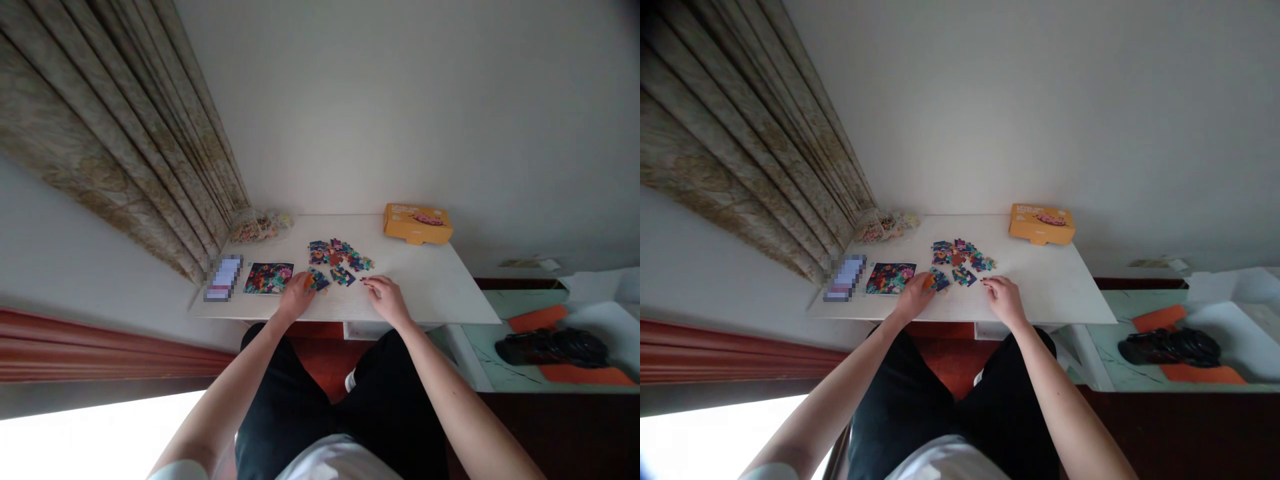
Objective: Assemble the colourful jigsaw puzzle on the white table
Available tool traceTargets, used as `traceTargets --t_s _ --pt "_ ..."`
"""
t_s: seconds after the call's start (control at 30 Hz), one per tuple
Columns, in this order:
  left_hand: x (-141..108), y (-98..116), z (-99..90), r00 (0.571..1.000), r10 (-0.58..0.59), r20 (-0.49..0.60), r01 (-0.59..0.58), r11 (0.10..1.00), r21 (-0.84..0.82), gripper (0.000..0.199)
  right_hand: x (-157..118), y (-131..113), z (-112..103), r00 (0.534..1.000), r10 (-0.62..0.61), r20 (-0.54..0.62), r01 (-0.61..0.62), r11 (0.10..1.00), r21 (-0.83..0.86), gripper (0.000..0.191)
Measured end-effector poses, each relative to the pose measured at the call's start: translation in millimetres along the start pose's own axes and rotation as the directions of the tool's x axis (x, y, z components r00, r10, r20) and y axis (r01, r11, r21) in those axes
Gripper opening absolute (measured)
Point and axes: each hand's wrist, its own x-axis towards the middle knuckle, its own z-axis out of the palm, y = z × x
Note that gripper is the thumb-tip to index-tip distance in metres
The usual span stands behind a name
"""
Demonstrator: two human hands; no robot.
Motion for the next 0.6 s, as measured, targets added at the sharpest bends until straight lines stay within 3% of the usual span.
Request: traceTargets --t_s 0.1,0.23,0.5,0.6 --pt "5 -4 -0.7 0.999 -0.032 0.028 0.032 0.999 0.026 0.043 -13 -4 1 0.999 -0.048 -0.001 0.048 0.999 -0.012 0.031" --pt "9 -6 -3.6 0.998 -0.051 0.036 0.051 0.999 0.001 0.043 -18 -2 3 0.996 0.025 -0.083 -0.026 1.0 -0.008 0.024" --pt "14 9 -11.3 0.973 -0.211 0.093 0.225 0.958 -0.18 0.051 -11 -9 6 0.986 0.086 -0.141 -0.094 0.994 -0.05 0.021" --pt "18 16 -14.9 0.969 -0.237 0.064 0.245 0.921 -0.303 0.046 -11 -11 4 0.986 0.09 -0.141 -0.094 0.995 -0.024 0.021"
